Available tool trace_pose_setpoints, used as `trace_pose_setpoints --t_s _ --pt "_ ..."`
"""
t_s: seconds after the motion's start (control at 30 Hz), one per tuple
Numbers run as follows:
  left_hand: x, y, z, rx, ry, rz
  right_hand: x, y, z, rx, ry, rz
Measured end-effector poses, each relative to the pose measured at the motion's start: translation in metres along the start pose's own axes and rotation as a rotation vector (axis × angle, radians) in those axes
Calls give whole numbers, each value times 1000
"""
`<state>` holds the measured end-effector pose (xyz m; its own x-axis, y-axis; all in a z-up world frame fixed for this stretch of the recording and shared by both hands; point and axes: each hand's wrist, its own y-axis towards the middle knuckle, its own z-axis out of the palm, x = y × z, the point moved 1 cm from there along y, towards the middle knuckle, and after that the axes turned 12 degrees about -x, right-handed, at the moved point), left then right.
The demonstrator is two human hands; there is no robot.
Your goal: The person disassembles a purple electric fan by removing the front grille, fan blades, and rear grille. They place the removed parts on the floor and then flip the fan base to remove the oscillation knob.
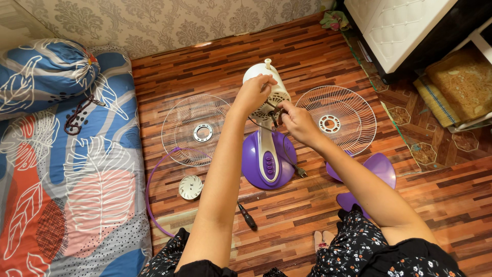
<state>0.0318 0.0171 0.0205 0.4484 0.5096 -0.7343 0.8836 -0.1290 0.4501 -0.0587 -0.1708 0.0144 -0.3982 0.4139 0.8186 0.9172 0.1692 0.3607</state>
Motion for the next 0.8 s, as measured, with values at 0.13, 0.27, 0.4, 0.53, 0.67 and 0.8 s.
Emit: trace_pose_setpoints --t_s 0.13,0.27,0.4,0.53,0.67,0.8 --pt "-10 0 -5 -4 1 1 -2 -3 6 31 19 40" --pt "-18 -2 -10 31 58 -18 2 -8 11 -29 -30 -142" --pt "-18 -3 -11 36 48 15 11 -19 15 14 -169 -187" --pt "-15 -3 -7 -2 27 82 16 -24 11 62 -281 -155" --pt "-12 -5 -5 11 41 16 18 -25 4 125 -276 -228" --pt "-12 -4 -5 13 39 26 16 -22 -5 252 -239 -213"
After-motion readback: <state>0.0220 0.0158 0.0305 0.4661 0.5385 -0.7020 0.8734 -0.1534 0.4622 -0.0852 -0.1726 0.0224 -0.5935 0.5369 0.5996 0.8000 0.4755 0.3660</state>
